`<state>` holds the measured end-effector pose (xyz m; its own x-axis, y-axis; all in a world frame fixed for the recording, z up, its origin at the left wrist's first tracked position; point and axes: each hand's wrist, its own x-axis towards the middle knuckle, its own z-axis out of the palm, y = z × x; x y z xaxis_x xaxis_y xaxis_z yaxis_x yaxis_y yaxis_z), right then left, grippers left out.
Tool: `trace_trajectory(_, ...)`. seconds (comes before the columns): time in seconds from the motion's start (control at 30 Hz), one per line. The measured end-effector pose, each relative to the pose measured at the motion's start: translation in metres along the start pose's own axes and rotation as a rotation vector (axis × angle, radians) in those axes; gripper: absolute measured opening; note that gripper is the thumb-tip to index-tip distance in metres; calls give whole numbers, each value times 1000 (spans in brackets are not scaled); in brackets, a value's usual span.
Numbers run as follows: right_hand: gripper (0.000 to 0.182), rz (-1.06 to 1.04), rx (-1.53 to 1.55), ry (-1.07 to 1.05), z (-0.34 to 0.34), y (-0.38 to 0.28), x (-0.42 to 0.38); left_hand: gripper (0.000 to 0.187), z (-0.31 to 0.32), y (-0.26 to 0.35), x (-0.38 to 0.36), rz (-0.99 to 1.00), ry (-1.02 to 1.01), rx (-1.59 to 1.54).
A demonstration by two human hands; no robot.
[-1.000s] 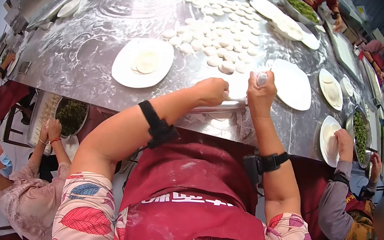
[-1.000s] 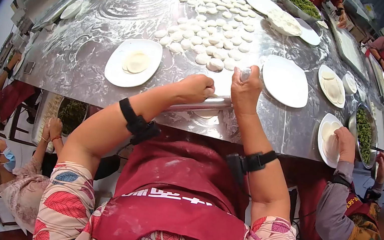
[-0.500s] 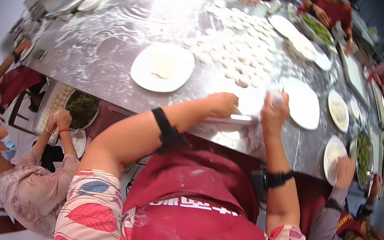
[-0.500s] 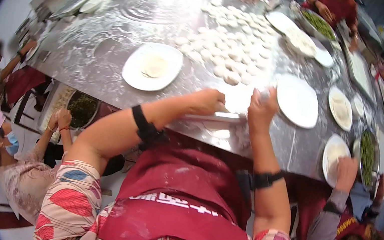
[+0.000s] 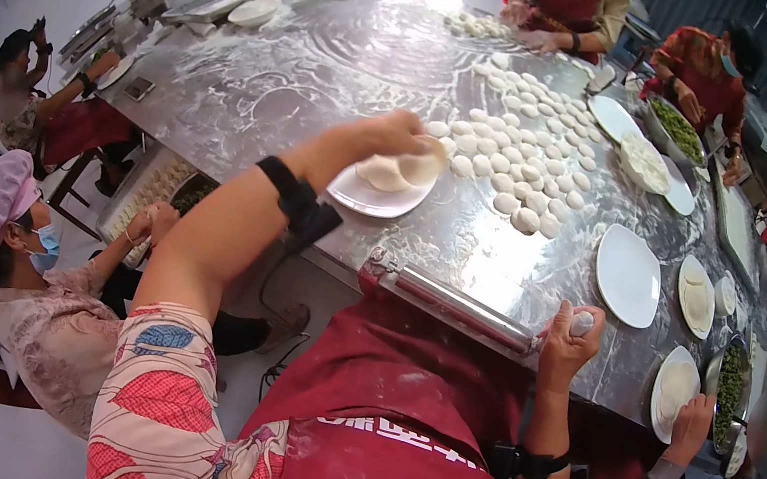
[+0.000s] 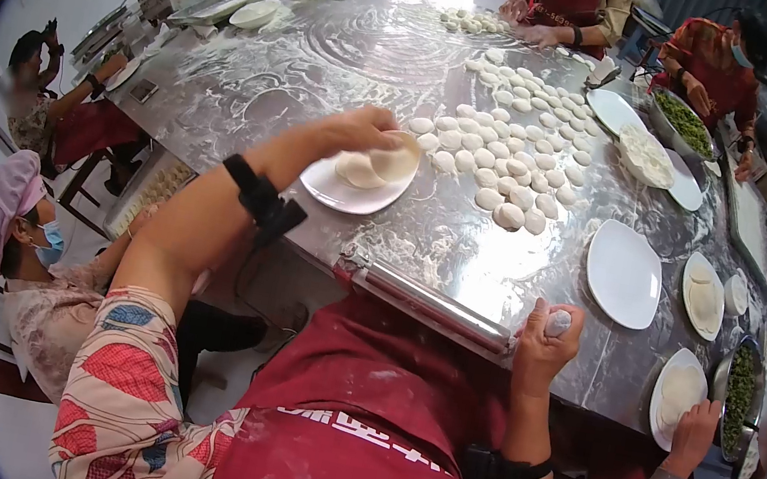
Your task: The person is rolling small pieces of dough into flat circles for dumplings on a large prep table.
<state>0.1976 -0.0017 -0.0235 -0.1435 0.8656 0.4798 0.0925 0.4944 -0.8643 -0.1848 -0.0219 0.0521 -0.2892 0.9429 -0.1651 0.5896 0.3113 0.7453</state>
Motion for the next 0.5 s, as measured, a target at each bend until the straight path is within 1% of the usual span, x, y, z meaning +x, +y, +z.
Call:
trace_trajectory(0.07,17,-25,-31,12,0,-5,0,35,-17,-8,16,-87,159,326)
trace_trajectory(0.1,17,-19,-25,12,-1,-2,-1,34,-15,-13,27,-98,179,372)
trace_trajectory(0.2,17,-3,-7,11,-3,2,-3,31,23,-5,49,144,98,378)
trace_trajectory(0.27,17,7,6,9,-2,-2,-3,28,61,0,66,268,99,462)
trace_trajectory(0.3,17,12,19,7,-2,-1,-2,27,77,10,67,275,97,514)
trace_trajectory(0.4,17,26,39,8,-2,0,-3,26,105,25,65,95,7,708)
trace_trajectory(0.43,17,27,35,13,-1,-3,-3,22,110,34,58,50,2,724)
trace_trajectory(0.5,17,5,24,8,-4,1,-6,17,120,41,42,146,-46,751)
